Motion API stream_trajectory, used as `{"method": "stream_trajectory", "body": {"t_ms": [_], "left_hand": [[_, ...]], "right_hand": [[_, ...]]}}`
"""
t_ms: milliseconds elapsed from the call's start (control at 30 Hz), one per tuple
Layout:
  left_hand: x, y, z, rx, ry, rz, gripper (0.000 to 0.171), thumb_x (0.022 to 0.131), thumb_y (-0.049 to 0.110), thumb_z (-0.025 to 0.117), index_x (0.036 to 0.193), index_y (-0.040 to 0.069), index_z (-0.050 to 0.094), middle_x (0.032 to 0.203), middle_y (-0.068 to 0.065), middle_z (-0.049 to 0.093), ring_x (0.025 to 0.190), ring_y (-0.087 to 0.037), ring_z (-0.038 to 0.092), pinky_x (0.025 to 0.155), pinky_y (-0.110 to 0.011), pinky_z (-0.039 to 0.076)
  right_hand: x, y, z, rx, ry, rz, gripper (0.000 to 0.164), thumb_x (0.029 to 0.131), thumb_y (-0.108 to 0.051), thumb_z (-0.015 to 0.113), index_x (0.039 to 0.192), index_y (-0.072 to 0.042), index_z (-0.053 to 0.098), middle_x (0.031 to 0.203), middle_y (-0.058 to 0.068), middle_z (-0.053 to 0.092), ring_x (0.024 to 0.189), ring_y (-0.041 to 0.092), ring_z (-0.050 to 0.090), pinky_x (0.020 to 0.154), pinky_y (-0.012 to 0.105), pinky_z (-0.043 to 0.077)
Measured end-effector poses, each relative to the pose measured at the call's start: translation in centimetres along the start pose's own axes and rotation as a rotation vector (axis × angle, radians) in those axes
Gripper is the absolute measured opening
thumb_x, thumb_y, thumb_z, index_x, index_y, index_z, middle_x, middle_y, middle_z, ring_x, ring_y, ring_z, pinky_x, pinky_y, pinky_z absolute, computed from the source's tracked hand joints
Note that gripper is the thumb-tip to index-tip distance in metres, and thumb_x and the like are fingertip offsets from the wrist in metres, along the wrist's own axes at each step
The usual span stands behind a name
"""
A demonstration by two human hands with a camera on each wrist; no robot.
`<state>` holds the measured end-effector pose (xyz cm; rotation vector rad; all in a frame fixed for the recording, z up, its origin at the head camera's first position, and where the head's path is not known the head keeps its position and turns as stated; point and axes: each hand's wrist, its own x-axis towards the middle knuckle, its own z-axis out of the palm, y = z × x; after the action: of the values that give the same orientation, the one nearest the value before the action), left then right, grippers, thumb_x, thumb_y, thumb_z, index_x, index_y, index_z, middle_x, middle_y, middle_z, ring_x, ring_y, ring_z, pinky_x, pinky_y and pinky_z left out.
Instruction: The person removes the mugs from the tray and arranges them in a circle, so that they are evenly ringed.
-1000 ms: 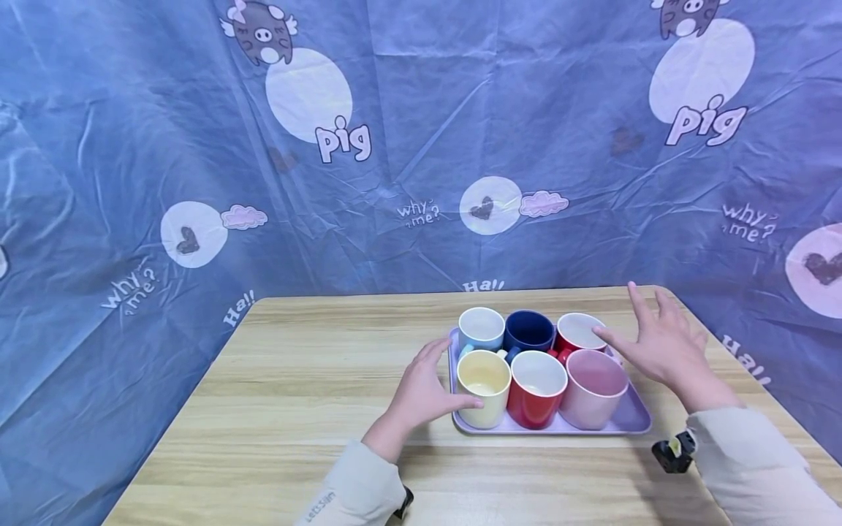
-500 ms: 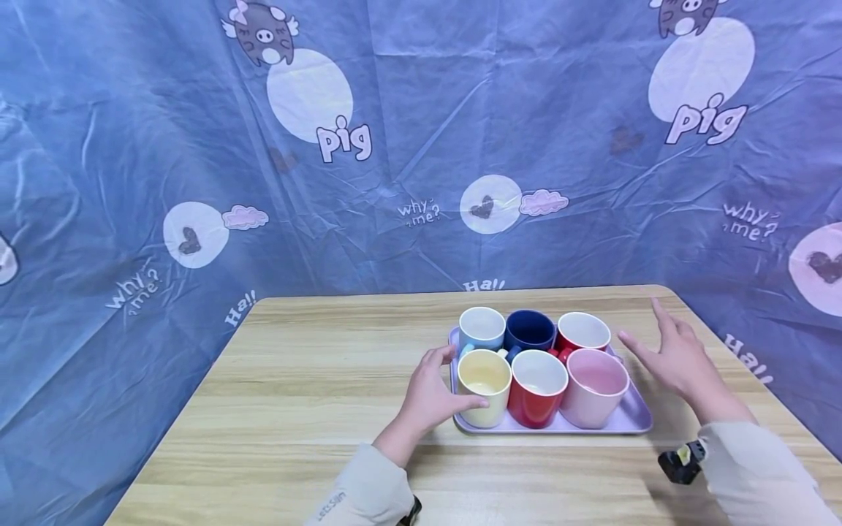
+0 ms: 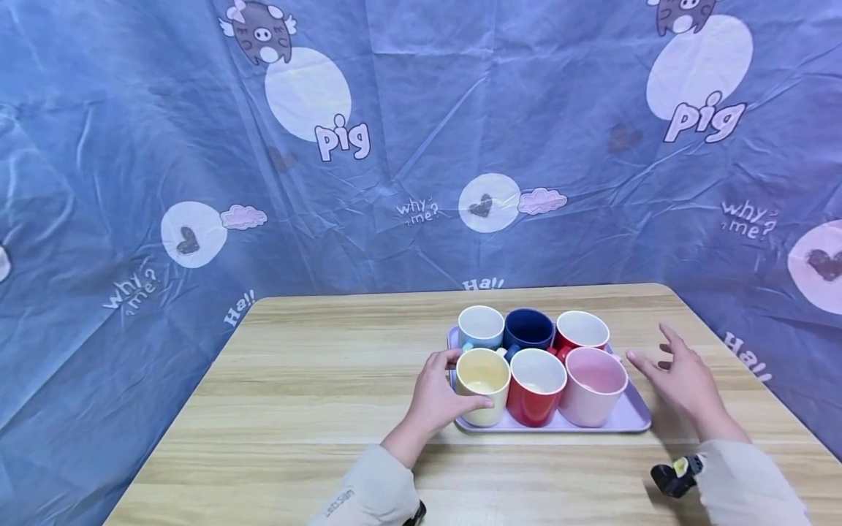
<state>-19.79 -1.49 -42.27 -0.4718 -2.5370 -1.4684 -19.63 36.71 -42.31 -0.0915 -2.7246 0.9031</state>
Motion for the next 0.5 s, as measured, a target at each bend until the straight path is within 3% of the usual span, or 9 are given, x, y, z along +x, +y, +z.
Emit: {"method": "stream_trajectory", "body": {"t_ms": [267, 367, 500], "left_hand": [[0.0, 0.0, 0.6, -0.012, 0.034, -0.022, 0.087, 0.054, 0.035, 0.094, 0.124, 0.004, 0.054, 0.112, -0.003, 0.053, 0.102, -0.020, 0.053, 0.088, -0.034, 0.048], [0.0, 0.0, 0.8, -0.039, 0.038, -0.035, 0.086, 0.054, 0.033, 0.094, 0.124, 0.003, 0.053, 0.113, -0.004, 0.052, 0.103, -0.020, 0.053, 0.088, -0.035, 0.049], [0.0, 0.0, 0.9, -0.064, 0.043, -0.036, 0.085, 0.056, 0.031, 0.093, 0.124, 0.003, 0.053, 0.113, -0.004, 0.052, 0.103, -0.021, 0.053, 0.089, -0.036, 0.050]], "right_hand": [[-1.2, 1.0, 1.4, 0.069, 0.014, 0.051, 0.082, 0.092, -0.036, 0.062, 0.144, 0.011, 0.020, 0.120, 0.043, 0.046, 0.099, 0.056, 0.054, 0.077, 0.058, 0.048], [-1.6, 1.3, 2.0, 0.075, 0.024, 0.066, 0.075, 0.091, -0.032, 0.064, 0.140, 0.012, 0.029, 0.116, 0.040, 0.052, 0.099, 0.053, 0.056, 0.068, 0.037, 0.055], [-2.0, 1.3, 2.6, 0.077, 0.056, 0.083, 0.065, 0.089, -0.029, 0.067, 0.132, 0.013, 0.042, 0.109, 0.035, 0.059, 0.095, 0.049, 0.060, 0.056, 0.014, 0.046]]}}
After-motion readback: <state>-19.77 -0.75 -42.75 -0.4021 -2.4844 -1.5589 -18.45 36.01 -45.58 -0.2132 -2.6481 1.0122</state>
